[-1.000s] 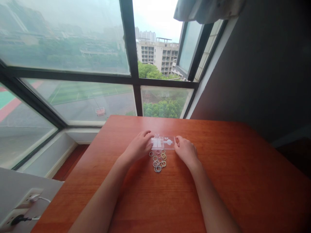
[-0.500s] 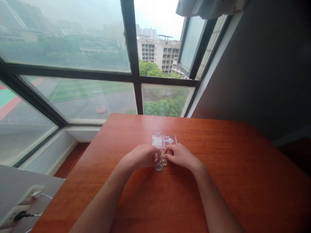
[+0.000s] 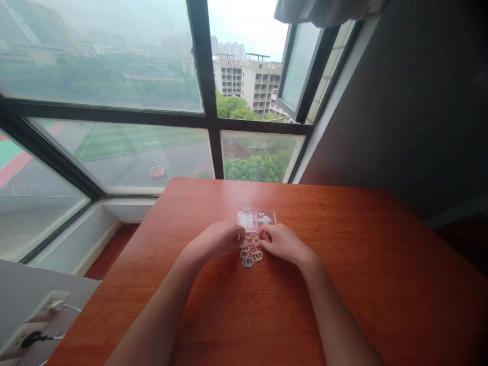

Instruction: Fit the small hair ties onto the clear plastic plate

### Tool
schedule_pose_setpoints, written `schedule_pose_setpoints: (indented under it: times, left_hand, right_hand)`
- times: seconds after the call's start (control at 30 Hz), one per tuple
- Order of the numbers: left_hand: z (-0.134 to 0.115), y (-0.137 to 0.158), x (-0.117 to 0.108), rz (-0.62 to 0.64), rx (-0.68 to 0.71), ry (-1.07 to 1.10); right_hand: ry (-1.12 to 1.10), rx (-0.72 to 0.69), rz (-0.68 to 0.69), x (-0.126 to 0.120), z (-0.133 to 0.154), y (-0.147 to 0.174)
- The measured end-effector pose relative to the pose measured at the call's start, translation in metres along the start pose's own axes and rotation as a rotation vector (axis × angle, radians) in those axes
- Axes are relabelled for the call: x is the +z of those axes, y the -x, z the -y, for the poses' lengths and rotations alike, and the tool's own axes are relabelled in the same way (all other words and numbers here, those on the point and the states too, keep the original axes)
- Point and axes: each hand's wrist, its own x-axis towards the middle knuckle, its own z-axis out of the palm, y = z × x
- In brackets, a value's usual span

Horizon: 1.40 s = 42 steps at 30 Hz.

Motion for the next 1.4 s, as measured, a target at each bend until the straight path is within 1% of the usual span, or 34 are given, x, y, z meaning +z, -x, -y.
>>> schedule_pose_setpoints:
  times: [0.1,0.17,0.33,0.43,0.53,0.63,0.7,0.77,0.87,0.97,1.07,1.23,1.4]
  left_hand:
    - [0.004,0.001,-0.003,-0.022,-0.052,0.012]
    - [0.006,0.002,-0.003,-0.028,-0.075,0.021]
    - [0.009,0.003,-0.002,-0.023,-0.043,0.043]
    - [0.009,0.003,-0.002,-0.013,-0.043,0.039]
    - [0.008,0.003,-0.003,0.03,-0.002,0.065]
    - [0.008,0.003,-0.004,0.057,0.037,0.111]
    - [0.008,0.002,-0.004,0.055,0.038,0.12]
    - [0.009,0.002,-0.004,0.049,0.019,0.098]
    - [0.011,0.002,-0.005,0.037,-0.03,0.054]
    - [0.014,0.002,-0.004,0.029,-0.072,0.041]
    - [0.016,0.001,0.0,0.032,-0.091,0.03]
    - [0.018,0.0,0.007,0.024,-0.068,0.036]
    - [0.012,0.0,0.004,0.037,-0.04,0.022]
  right_hand:
    - [-0.004,-0.022,-0.019,0.001,-0.003,-0.001]
    - [-0.006,-0.013,-0.022,0.001,-0.004,-0.001]
    - [-0.002,0.027,-0.003,0.0,-0.004,-0.001]
    - [-0.019,-0.014,0.011,-0.002,-0.005,0.0]
    - [-0.043,-0.051,0.012,-0.002,-0.006,0.0]
    - [-0.026,-0.005,-0.04,-0.002,-0.003,-0.001]
    - [0.01,0.009,-0.09,0.0,0.002,-0.002]
    - [0.04,-0.026,-0.12,0.003,0.009,-0.003]
    - [0.071,-0.062,-0.128,0.005,0.013,-0.003]
    - [0.1,-0.016,-0.139,0.003,0.009,-0.002]
    - [0.128,0.026,-0.12,0.0,0.001,-0.002]
    - [0.127,0.034,-0.102,-0.001,-0.003,-0.003]
    - [0.138,0.053,-0.129,-0.002,-0.004,-0.004]
